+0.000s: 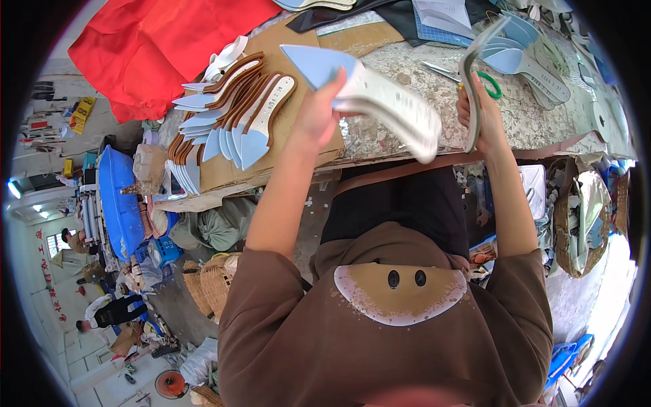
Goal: The recorder is trimming and attaching leather straps to shoe insoles as part of a manufacturing process.
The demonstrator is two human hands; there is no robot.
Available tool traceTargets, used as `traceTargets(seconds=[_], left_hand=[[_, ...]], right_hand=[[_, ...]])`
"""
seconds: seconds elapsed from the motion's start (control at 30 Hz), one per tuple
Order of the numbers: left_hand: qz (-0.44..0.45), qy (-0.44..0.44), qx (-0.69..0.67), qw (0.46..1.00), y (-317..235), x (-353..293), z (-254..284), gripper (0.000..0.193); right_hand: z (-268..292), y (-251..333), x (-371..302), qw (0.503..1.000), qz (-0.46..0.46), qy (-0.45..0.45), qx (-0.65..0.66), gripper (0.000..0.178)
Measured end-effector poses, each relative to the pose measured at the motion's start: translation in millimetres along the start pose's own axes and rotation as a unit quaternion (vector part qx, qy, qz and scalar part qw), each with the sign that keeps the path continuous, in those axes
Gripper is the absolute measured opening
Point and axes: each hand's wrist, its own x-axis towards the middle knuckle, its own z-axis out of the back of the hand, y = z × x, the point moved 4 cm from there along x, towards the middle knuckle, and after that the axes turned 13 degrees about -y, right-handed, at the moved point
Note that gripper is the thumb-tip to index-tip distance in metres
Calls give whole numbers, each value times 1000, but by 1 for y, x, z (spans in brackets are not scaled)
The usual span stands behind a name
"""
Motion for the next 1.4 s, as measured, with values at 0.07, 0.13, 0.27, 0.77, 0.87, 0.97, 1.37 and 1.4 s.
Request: traceTargets(seconds=[0.07,0.13,0.27,0.77,0.87,0.97,1.37,1.4], left_hand=[[-43,-12,38,998,0,30,-9,46],[-33,-14,-6,999,10,66,-14,56],[-162,-86,193,964,17,114,3,67],[-213,52,108,970,58,-88,-12,80],[-247,64,109,961,72,-91,-14,72],[-250,-44,169,953,73,-101,-13,54],[-93,-24,124,988,77,-114,-22,61],[-94,-25,124,988,79,-115,-26,61]], right_hand=[[5,8,-7,984,76,-83,-135,34],[-4,5,-14,967,119,-128,-183,31],[-6,-9,-19,959,102,-50,-259,28],[-79,-27,-93,809,465,92,-347,57],[-93,-41,-93,808,427,114,-389,63],[-85,-56,-93,836,423,90,-338,55],[-65,-72,-96,943,323,72,-47,12],[-65,-72,-94,950,299,84,-25,19]])
